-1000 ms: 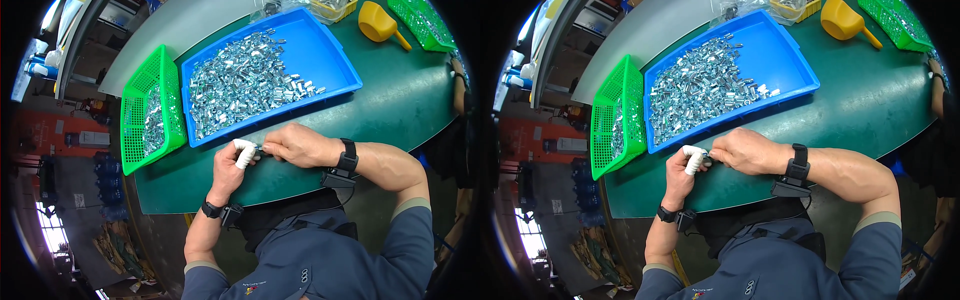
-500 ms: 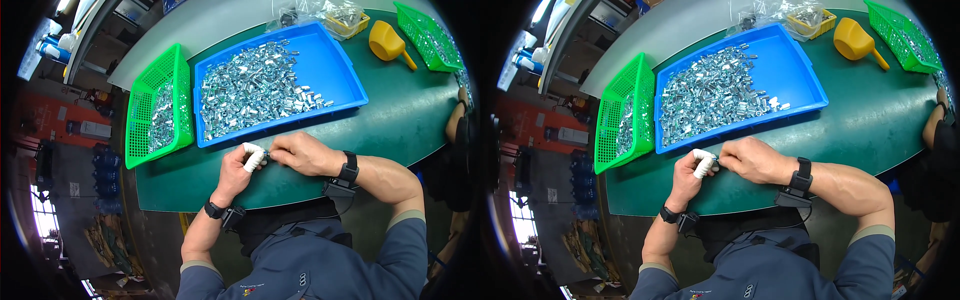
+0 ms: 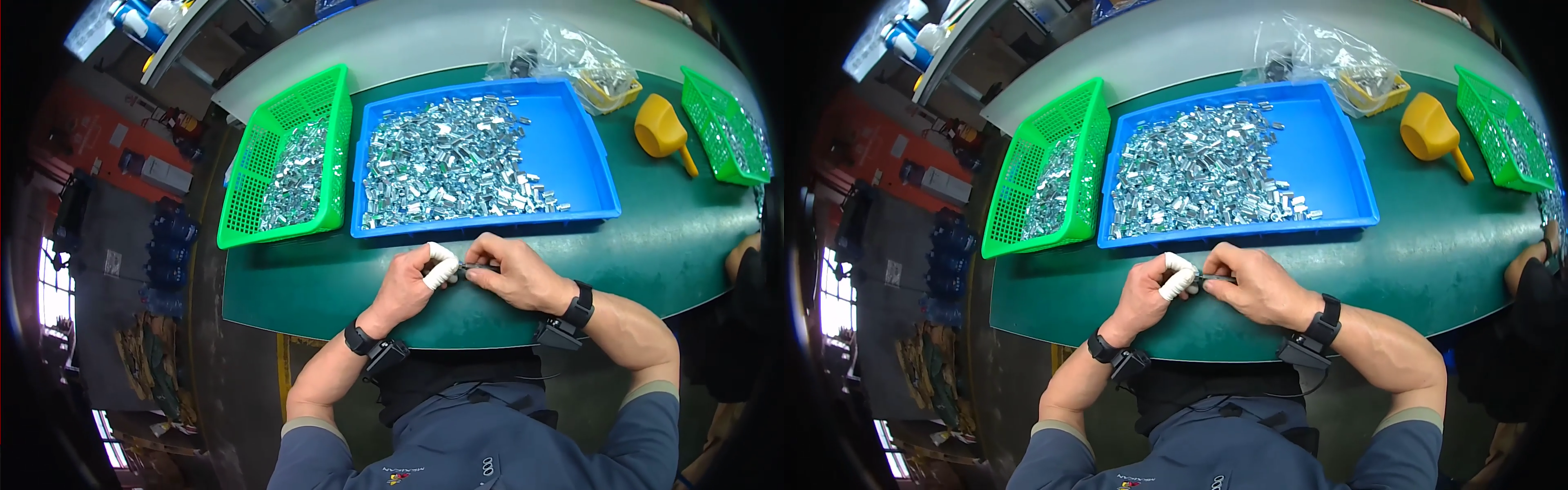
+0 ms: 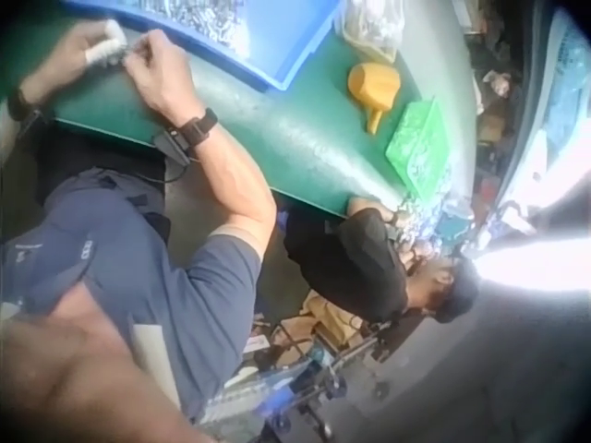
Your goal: The person picks up a metal part from a blue tray and a small black component from the table, then joins them together. They place the assembled unit into a green basket and repeat the process.
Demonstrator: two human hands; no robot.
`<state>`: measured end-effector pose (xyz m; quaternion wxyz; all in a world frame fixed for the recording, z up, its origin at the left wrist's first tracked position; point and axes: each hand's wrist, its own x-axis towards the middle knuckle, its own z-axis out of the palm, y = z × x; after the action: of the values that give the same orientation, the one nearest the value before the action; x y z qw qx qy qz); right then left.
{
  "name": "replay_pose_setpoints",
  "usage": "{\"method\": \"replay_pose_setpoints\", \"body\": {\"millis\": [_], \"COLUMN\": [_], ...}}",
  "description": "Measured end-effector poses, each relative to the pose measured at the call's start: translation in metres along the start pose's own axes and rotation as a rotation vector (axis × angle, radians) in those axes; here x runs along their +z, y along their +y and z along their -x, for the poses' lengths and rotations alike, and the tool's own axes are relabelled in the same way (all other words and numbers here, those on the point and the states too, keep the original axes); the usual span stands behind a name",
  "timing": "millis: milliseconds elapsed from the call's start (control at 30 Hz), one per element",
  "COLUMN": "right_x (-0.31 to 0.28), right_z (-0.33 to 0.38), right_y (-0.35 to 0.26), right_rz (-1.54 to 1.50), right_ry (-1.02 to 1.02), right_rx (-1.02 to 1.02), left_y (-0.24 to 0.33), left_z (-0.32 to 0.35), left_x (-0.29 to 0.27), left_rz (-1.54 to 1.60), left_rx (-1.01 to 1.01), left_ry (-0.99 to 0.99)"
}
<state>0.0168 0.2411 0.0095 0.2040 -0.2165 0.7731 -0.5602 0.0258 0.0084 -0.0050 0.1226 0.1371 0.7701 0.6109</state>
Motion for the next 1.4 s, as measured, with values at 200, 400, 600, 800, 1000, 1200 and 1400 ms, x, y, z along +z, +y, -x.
{"method": "replay_pose_setpoints", "body": {"millis": [200, 400, 600, 800, 1000, 1200, 1400], "right_x": [-0.001, 0.004, -0.004, 0.003, 0.009, 0.004, 0.001], "right_z": [0.001, 0.003, -0.001, 0.001, 0.002, 0.003, 0.004], "right_y": [0.002, -0.002, 0.004, 0.004, 0.005, -0.002, -0.002], "right_rz": [0.074, -0.059, 0.107, -0.036, -0.072, 0.001, 0.003], "right_ry": [0.015, 0.057, -0.094, 0.065, 0.137, 0.068, 0.051], "right_rx": [-0.038, -0.033, 0.012, -0.063, -0.119, -0.032, -0.015], "left_y": [0.0, 0.001, 0.0, -0.001, -0.001, -0.001, 0.001], "left_z": [0.0, 0.001, 0.001, 0.0, 0.0, 0.0, 0.0], "left_x": [-0.001, -0.002, -0.001, -0.001, -0.001, -0.002, -0.001], "left_rz": [0.002, -0.031, -0.036, -0.021, -0.019, -0.023, -0.006], "left_rx": [-0.005, -0.011, 0.0, -0.019, -0.017, -0.014, -0.03], "left_ry": [-0.03, -0.025, -0.027, -0.026, -0.029, -0.036, -0.03]}}
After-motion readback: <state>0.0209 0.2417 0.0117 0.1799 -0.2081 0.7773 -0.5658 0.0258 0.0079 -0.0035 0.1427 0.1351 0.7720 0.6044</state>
